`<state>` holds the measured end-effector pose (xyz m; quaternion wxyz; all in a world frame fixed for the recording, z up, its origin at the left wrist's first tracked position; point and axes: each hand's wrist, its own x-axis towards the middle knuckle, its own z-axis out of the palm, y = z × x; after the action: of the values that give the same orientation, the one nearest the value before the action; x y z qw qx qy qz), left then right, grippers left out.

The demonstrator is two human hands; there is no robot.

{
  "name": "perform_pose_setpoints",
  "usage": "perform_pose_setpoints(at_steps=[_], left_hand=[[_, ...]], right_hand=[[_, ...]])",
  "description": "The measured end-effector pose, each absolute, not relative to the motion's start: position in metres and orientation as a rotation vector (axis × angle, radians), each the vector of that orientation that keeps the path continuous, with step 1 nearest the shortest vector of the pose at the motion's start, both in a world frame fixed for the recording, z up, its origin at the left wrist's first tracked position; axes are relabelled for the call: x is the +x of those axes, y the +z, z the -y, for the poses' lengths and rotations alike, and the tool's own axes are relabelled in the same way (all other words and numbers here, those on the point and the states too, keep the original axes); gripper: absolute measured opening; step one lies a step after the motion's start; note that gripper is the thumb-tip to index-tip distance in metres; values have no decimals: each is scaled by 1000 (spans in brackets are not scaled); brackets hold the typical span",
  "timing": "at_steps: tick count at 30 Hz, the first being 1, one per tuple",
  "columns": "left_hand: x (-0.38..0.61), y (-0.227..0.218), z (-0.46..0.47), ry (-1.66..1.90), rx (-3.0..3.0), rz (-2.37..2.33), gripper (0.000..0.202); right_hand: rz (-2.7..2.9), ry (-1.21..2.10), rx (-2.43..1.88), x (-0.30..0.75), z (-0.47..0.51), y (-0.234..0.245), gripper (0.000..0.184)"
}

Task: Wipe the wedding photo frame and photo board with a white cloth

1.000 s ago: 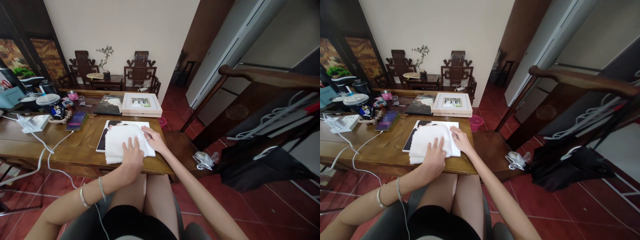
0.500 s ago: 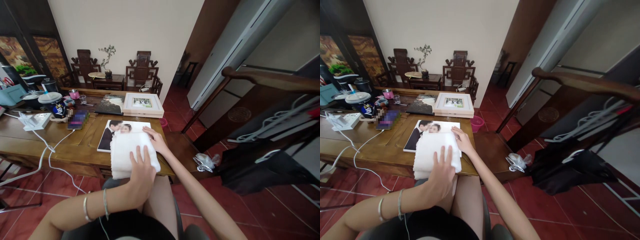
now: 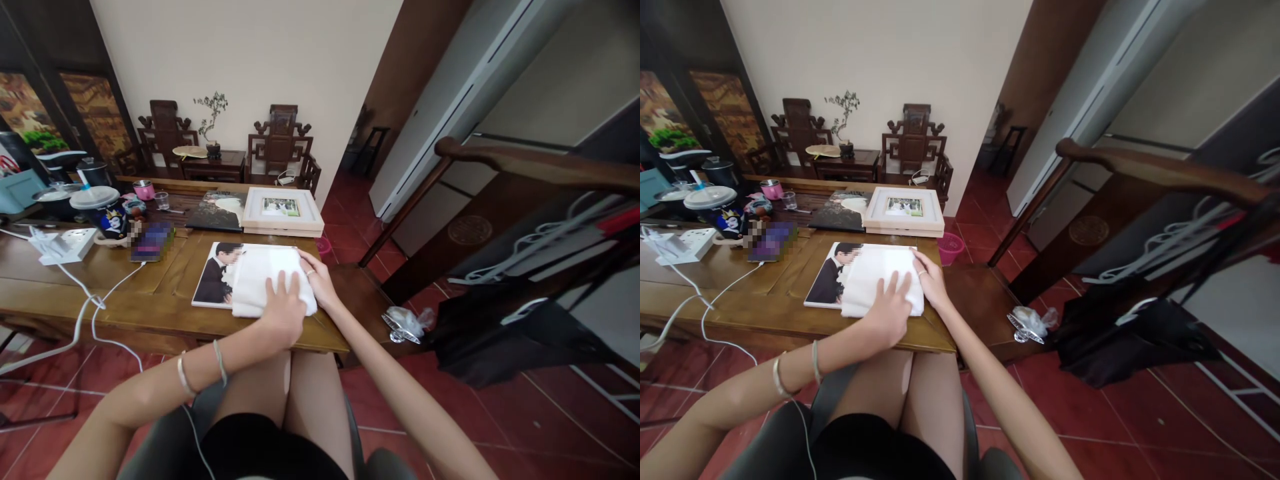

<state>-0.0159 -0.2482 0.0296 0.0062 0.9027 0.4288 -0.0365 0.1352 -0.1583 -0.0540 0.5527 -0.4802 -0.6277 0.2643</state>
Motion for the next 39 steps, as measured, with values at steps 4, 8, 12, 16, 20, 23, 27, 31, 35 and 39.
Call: perform_pose_setpoints(at_steps=[4,8,12,16,20,23,27,31,35,39], left_hand=[[-35,46,277,-98,2789,-1247,34],[-59,78,226,-39,2733,-1344,33],[-60,95,153,85,2785,-1425,33],[-32,81,117,77,2855,-1291,28],[-6,52,105,-3,2882,-1157,35],[-12,36,98,-27,2876,-1179,35],[-56,29,96,-27,2870,-1270,35],[-106,23,109,48,2873,-1374,30],[-127,8,121,136,2863,-1528,30],[-124,-3,122,170,2853,-1592,41]], right_hand=[[1553,599,-1164,132,158,-54,39],[1676,554,-1170,125,159,-52,25],[1740,511,-1190,122,159,-50,31],[1777,492,-1201,123,161,-50,31],[1782,485,-1223,124,162,-49,30],[1781,503,-1217,125,162,-50,33],[1752,538,-1201,125,159,-53,35],[1704,569,-1198,124,155,-55,33],[1650,595,-1200,121,155,-57,32],[1606,615,-1189,119,161,-57,34]])
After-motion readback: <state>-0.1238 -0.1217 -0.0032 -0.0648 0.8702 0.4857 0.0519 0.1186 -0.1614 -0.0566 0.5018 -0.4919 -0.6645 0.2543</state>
